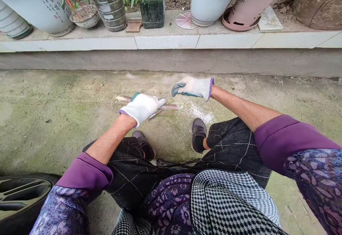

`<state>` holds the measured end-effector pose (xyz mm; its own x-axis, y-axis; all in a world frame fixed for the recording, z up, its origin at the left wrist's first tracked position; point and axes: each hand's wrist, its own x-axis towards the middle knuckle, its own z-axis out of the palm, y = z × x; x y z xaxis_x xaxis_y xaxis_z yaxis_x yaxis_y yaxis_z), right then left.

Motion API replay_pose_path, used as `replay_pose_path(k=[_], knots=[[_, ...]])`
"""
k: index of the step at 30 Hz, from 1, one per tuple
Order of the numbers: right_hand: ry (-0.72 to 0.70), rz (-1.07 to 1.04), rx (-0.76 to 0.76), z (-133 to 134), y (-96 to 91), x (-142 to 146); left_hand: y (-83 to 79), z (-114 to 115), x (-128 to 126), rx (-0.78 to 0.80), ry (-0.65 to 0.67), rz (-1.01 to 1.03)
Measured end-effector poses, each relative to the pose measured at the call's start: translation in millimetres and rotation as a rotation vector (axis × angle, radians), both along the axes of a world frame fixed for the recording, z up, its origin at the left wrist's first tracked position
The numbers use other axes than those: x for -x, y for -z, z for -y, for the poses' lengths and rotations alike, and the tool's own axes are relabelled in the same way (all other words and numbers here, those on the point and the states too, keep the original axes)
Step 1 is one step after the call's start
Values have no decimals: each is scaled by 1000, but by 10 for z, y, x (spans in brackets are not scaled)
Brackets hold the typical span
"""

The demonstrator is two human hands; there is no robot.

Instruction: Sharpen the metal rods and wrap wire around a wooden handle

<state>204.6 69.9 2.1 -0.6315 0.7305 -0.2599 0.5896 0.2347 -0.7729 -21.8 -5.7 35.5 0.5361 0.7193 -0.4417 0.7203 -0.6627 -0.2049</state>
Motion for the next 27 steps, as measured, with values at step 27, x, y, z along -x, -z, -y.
replay_pose_path(k=[27], knots=[[215,-222,-199,-91,-39,40,-376,-88,131,319,-846,1269]])
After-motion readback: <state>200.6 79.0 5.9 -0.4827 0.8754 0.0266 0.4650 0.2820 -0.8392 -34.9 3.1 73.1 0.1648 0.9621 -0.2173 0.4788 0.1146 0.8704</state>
